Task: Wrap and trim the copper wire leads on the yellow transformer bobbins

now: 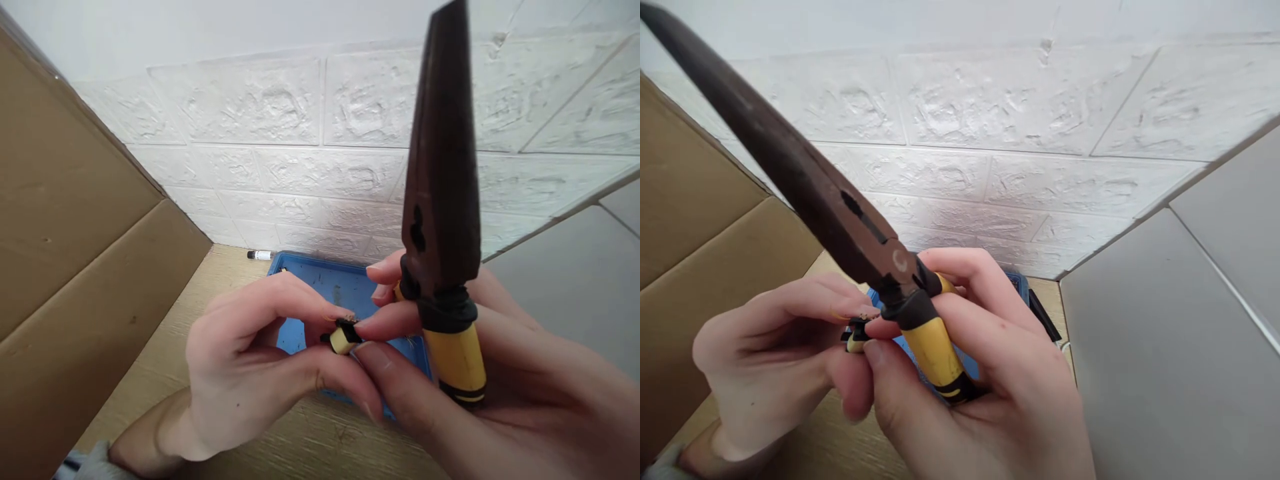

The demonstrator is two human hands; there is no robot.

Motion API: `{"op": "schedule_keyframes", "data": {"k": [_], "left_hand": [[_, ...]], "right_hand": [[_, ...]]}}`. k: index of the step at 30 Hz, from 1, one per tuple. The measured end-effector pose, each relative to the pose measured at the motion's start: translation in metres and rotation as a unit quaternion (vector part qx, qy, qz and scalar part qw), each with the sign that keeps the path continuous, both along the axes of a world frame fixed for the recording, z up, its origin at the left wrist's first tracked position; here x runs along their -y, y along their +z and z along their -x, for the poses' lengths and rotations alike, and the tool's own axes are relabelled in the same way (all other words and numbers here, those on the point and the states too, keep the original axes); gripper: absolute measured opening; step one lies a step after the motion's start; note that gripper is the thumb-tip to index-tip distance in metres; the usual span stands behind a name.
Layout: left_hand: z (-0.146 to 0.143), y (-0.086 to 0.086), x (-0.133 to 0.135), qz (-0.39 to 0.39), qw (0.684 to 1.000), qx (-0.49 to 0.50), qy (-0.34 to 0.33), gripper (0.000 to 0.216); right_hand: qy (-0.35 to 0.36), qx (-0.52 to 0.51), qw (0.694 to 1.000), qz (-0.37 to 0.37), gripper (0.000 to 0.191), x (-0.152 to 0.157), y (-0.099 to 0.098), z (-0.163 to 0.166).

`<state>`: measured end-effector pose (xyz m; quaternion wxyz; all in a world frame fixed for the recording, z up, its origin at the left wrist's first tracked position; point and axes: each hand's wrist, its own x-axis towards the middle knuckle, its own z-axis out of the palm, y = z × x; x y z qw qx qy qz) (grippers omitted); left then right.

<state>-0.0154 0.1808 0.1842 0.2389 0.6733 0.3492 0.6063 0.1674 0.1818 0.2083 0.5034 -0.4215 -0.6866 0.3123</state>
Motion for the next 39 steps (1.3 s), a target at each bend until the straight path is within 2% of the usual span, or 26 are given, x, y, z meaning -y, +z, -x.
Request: {"op": "schedule_keyframes", "data": {"k": [3, 7, 11, 14, 16, 20, 23, 30, 35, 39], "left_hand": [[0.005, 0.000, -0.004, -0.021, 1.000, -0.001, -0.023, 0.030], [0.005, -0.002, -0.002, -0.019, 1.000, 0.008, -0.018, 0.028], [0.003, -0.007, 0.005, 0.007, 1.000, 0.017, 0.020, 0.026], [0.003, -0.014, 0.011, 0.005, 0.998, -0.013, 0.057, 0.027], [0.004, -0.018, 0.014, -0.006, 0.997, -0.036, 0.069, 0.027], [0.004, -0.016, 0.015, -0.001, 0.997, -0.040, 0.063, 0.025], [0.002, -0.012, 0.012, 0.011, 0.997, -0.036, 0.069, 0.032], [0.004, -0.007, 0.009, -0.019, 0.998, -0.038, 0.056, 0.022], [0.008, -0.009, 0.014, -0.041, 0.994, -0.085, 0.060, 0.019], [0.012, -0.007, 0.012, -0.041, 0.995, -0.089, 0.015, 0.014]], "right_hand": [[0.034, -0.013, 0.999, 0.000, 0.018, 0.000, 0.002, -0.004], [0.028, -0.025, 0.998, -0.056, 0.019, 0.002, 0.002, -0.004], [0.007, -0.069, 0.996, -0.047, 0.036, 0.008, -0.001, 0.002], [0.005, -0.107, 0.993, -0.056, 0.034, 0.009, -0.001, 0.006], [0.011, -0.089, 0.995, -0.043, 0.029, 0.007, 0.001, 0.005], [-0.026, 0.013, 0.999, -0.015, 0.011, -0.002, 0.008, 0.002], [-0.021, 0.051, 0.998, -0.034, 0.014, -0.010, 0.012, 0.002], [-0.021, 0.057, 0.997, -0.051, 0.016, -0.015, 0.013, 0.002], [-0.022, 0.053, 0.997, -0.056, 0.017, -0.013, 0.010, 0.001], [-0.020, 0.050, 0.997, -0.061, 0.018, -0.012, 0.008, 0.000]]}}
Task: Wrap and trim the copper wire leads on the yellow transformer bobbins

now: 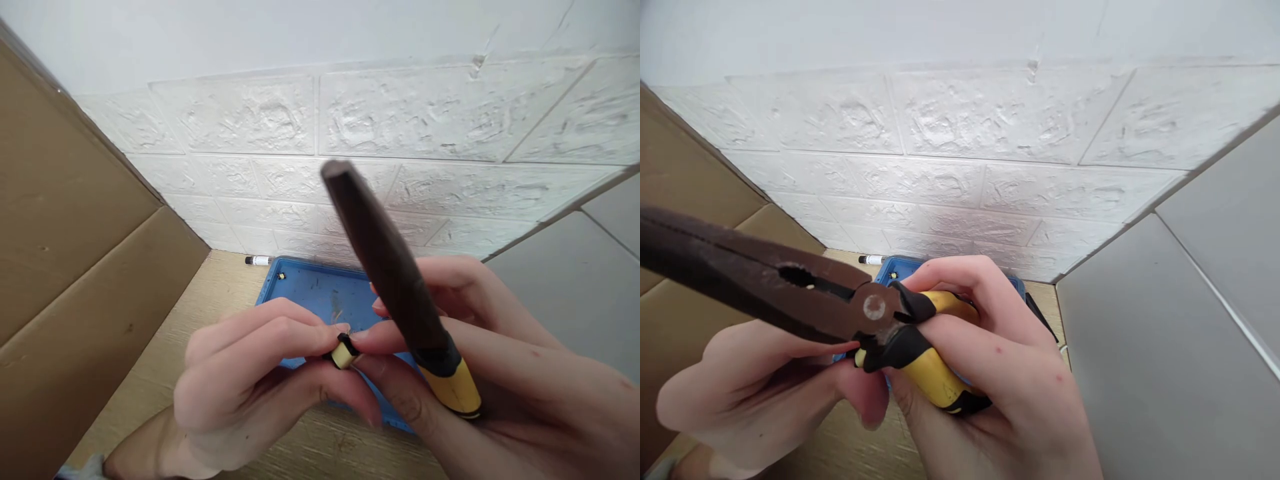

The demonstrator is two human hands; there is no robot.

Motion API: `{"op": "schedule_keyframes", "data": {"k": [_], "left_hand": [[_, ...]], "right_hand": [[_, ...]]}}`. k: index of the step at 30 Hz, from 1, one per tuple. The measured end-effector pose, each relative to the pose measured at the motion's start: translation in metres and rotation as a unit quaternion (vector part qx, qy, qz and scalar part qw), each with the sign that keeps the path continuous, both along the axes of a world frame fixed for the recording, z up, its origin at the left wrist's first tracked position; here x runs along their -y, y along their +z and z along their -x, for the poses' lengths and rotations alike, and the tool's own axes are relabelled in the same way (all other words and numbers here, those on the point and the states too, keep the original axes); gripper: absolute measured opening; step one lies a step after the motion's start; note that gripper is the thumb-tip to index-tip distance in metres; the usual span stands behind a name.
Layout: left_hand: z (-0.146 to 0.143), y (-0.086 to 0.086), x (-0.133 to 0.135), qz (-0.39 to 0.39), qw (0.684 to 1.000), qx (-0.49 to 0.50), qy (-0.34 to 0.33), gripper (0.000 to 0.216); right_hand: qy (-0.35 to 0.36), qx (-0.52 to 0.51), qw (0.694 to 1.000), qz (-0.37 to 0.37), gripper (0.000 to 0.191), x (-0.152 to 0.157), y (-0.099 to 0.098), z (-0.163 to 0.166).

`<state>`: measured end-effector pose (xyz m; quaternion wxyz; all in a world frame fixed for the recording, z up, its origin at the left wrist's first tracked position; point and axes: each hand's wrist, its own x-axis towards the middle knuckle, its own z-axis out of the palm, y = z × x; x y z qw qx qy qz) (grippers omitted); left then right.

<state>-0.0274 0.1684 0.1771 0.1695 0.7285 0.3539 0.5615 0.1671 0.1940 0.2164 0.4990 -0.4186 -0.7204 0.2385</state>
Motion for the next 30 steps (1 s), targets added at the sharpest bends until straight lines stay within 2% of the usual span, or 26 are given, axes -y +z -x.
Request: {"op": "schedule_keyframes", "data": {"k": [1, 3, 5, 8, 10, 14, 18, 22, 24, 28, 30], "left_hand": [[0.001, 0.002, -0.001, 0.014, 1.000, 0.006, 0.009, 0.010], [0.004, 0.005, -0.002, 0.013, 0.999, -0.006, -0.035, 0.012], [0.005, 0.008, -0.002, 0.029, 0.998, -0.029, -0.051, 0.019], [0.002, 0.006, 0.001, 0.063, 0.997, -0.050, 0.013, 0.035], [-0.001, 0.002, 0.003, 0.038, 0.998, -0.027, 0.043, 0.031], [-0.003, -0.001, 0.006, 0.030, 0.997, -0.016, 0.063, 0.027], [-0.002, 0.004, 0.008, 0.045, 0.996, -0.045, 0.066, 0.029], [-0.001, 0.006, 0.004, 0.049, 0.997, -0.022, 0.047, 0.027], [0.001, 0.008, -0.002, 0.043, 0.999, -0.011, 0.005, 0.023], [0.005, 0.014, -0.008, 0.083, 0.993, -0.012, -0.087, 0.024], [0.004, 0.015, -0.006, 0.116, 0.990, 0.010, -0.082, 0.032]], "right_hand": [[0.000, 0.000, 1.000, -0.001, 0.018, 0.000, 0.000, 0.000], [0.001, -0.001, 1.000, -0.002, 0.019, 0.000, 0.000, -0.002], [0.000, -0.001, 1.000, -0.002, 0.018, 0.001, 0.000, -0.005], [0.003, 0.003, 1.000, -0.003, 0.013, 0.004, 0.001, -0.012], [0.020, 0.007, 1.000, -0.008, 0.008, 0.007, -0.001, -0.016], [0.049, -0.008, 0.998, -0.026, 0.022, 0.012, -0.011, -0.015], [0.057, -0.008, 0.998, -0.031, 0.024, 0.012, -0.015, -0.015], [0.084, 0.002, 0.996, -0.027, 0.032, 0.011, -0.008, -0.020], [0.089, -0.006, 0.996, -0.028, 0.029, 0.013, -0.008, -0.019], [0.046, -0.076, 0.995, -0.042, 0.025, 0.017, -0.015, -0.005], [0.041, -0.101, 0.993, -0.042, 0.030, 0.019, -0.016, 0.002]]}}
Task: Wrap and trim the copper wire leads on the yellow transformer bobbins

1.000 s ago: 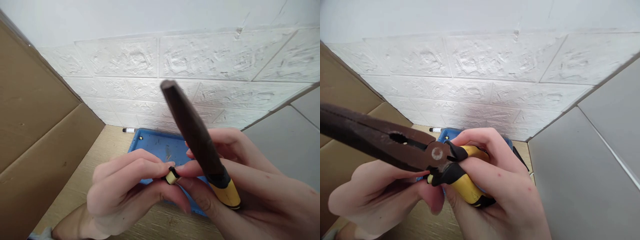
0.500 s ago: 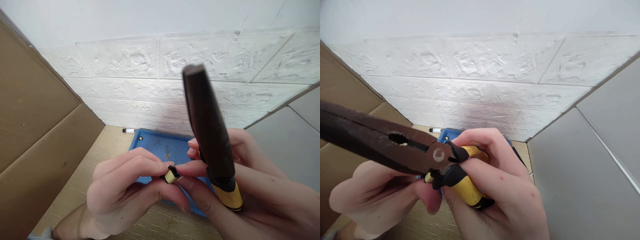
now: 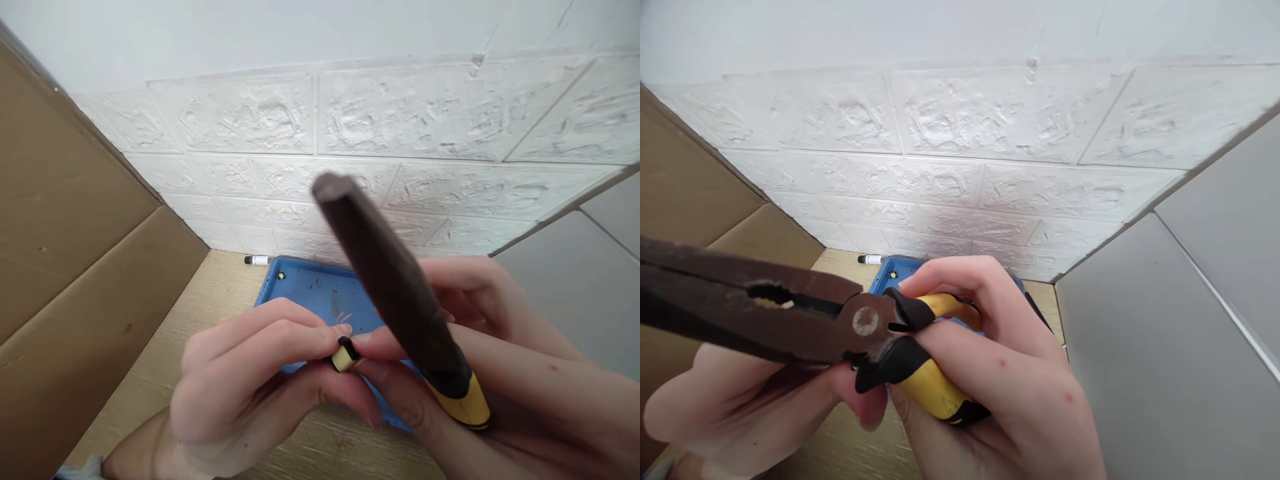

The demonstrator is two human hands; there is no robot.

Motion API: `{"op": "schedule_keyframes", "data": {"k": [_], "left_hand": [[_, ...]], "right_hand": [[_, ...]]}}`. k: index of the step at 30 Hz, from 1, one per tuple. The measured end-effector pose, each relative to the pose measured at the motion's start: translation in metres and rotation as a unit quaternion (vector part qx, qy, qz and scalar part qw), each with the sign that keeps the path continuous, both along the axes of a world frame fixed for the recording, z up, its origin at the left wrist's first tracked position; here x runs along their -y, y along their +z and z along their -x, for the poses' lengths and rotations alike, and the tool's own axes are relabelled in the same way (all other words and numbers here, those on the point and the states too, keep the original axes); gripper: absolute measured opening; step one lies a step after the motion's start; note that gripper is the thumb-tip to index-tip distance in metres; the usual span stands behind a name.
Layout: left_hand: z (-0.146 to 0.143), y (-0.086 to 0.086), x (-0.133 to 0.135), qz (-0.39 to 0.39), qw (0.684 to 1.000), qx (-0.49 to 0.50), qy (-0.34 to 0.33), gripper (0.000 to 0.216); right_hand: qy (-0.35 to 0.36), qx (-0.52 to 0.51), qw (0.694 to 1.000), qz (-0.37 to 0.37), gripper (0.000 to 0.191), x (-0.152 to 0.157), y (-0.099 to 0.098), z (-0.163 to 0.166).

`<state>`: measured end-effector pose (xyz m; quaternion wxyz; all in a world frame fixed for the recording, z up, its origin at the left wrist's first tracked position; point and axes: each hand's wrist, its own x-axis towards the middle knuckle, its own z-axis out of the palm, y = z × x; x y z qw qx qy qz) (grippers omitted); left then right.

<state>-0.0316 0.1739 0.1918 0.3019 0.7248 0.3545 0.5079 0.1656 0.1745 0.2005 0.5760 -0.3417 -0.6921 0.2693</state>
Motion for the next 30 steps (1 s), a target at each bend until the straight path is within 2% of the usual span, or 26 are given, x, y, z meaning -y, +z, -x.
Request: {"op": "schedule_keyframes", "data": {"k": [2, 4, 8, 12, 15, 18, 19, 20, 22, 27, 30], "left_hand": [[-0.002, -0.003, 0.005, 0.019, 0.999, 0.006, 0.025, 0.043], [-0.005, -0.008, 0.010, 0.028, 0.998, 0.005, 0.051, 0.045], [-0.007, -0.018, 0.015, -0.010, 0.998, 0.024, 0.055, 0.022], [-0.005, -0.017, 0.015, -0.017, 0.997, -0.005, 0.075, 0.029], [-0.005, -0.011, 0.014, -0.003, 0.998, 0.014, 0.056, 0.025], [-0.009, -0.004, 0.008, -0.004, 0.997, 0.055, 0.054, 0.022], [-0.011, -0.002, 0.005, 0.006, 0.996, 0.072, 0.055, 0.023], [-0.012, 0.000, 0.002, 0.035, 0.994, 0.089, 0.052, 0.023], [-0.014, 0.002, -0.003, 0.115, 0.985, 0.131, 0.015, 0.028], [-0.011, 0.000, -0.005, 0.266, 0.931, 0.210, -0.135, 0.046], [-0.008, -0.004, -0.003, 0.332, 0.892, 0.235, -0.199, 0.046]], "right_hand": [[-0.001, 0.008, 1.000, 0.006, 0.044, 0.002, 0.002, 0.002], [0.007, 0.021, 1.000, 0.020, 0.050, 0.004, 0.006, 0.001], [0.022, 0.027, 0.999, 0.039, 0.061, 0.004, 0.010, -0.004], [0.040, 0.013, 0.999, 0.025, 0.049, 0.003, 0.006, -0.003], [0.025, -0.005, 1.000, 0.004, 0.054, -0.002, 0.004, -0.007], [0.051, 0.071, 0.996, 0.001, 0.032, -0.012, 0.009, -0.022], [0.070, 0.116, 0.991, -0.001, 0.022, -0.015, 0.011, -0.028], [0.090, 0.151, 0.984, 0.002, 0.021, -0.019, 0.013, -0.033], [0.087, 0.149, 0.985, 0.009, 0.018, -0.024, 0.015, -0.039], [0.046, 0.034, 0.997, 0.045, 0.014, -0.030, 0.005, -0.036], [0.084, 0.031, 0.995, 0.036, 0.013, -0.033, 0.000, -0.034]]}}
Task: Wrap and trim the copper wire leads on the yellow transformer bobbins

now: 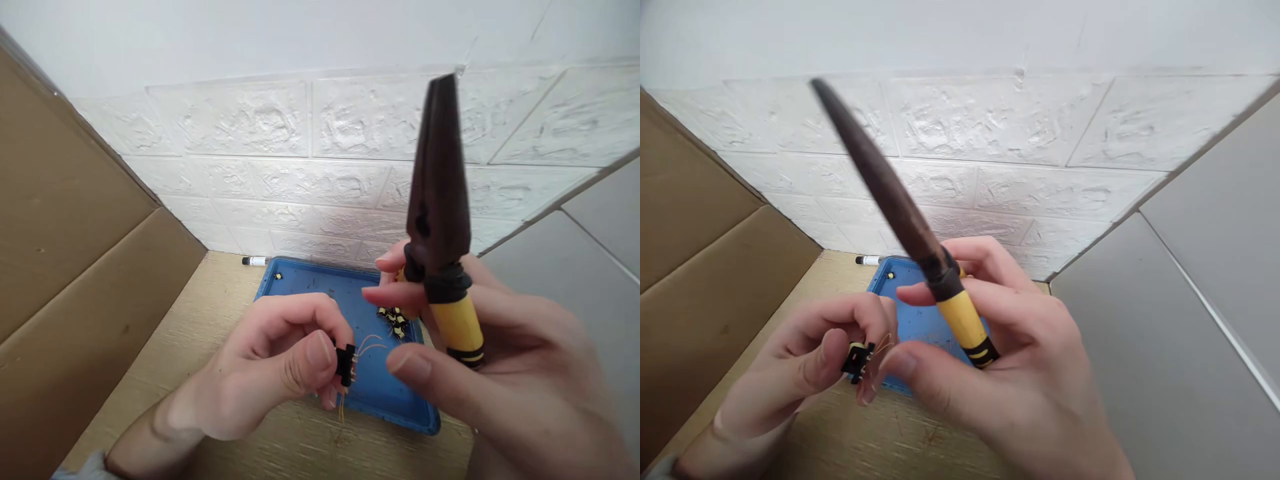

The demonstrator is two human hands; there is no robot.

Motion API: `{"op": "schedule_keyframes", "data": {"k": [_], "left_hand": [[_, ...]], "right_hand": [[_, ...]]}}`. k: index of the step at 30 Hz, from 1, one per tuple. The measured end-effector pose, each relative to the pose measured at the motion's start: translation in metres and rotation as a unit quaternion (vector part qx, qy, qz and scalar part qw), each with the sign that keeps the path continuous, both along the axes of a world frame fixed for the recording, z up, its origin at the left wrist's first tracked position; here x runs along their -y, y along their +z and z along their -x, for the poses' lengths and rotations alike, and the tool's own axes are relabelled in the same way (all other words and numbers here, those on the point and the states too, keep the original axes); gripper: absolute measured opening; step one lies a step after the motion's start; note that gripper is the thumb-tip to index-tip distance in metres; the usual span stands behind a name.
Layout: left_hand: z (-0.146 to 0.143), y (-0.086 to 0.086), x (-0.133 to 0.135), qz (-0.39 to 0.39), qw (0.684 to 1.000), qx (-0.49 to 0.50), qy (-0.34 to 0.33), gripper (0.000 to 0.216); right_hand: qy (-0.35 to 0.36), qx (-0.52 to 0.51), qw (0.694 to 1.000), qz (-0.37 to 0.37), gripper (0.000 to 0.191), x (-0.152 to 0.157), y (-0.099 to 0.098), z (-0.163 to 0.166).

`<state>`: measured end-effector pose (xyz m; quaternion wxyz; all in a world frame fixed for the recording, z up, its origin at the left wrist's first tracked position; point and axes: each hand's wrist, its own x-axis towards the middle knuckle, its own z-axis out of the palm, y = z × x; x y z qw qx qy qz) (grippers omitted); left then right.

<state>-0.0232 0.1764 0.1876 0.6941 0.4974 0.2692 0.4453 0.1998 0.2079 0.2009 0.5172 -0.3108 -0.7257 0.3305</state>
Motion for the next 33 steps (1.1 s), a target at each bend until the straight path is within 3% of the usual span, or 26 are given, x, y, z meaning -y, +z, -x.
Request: {"op": "schedule_keyframes", "data": {"k": [3, 6, 14, 30, 33], "left_hand": [[0.000, -0.004, 0.002, 0.046, 0.998, 0.022, -0.026, 0.043], [0.000, -0.010, 0.003, 0.069, 0.997, 0.035, -0.021, 0.038], [0.002, -0.013, 0.003, 0.068, 0.997, 0.035, -0.021, 0.036], [-0.003, -0.011, -0.001, 0.031, 0.999, 0.043, 0.002, 0.035], [-0.005, -0.014, -0.003, 0.035, 0.997, 0.072, 0.017, 0.033]], "right_hand": [[0.037, 0.052, 0.997, -0.037, 0.006, -0.002, 0.003, -0.002], [0.051, 0.099, 0.992, -0.063, 0.014, -0.003, 0.008, -0.005], [0.039, 0.125, 0.988, -0.087, 0.016, -0.002, 0.008, -0.011], [-0.030, 0.127, 0.983, -0.130, 0.018, 0.001, 0.007, 0.010], [-0.084, 0.125, 0.974, -0.170, 0.017, 0.007, 0.002, 0.009]]}}
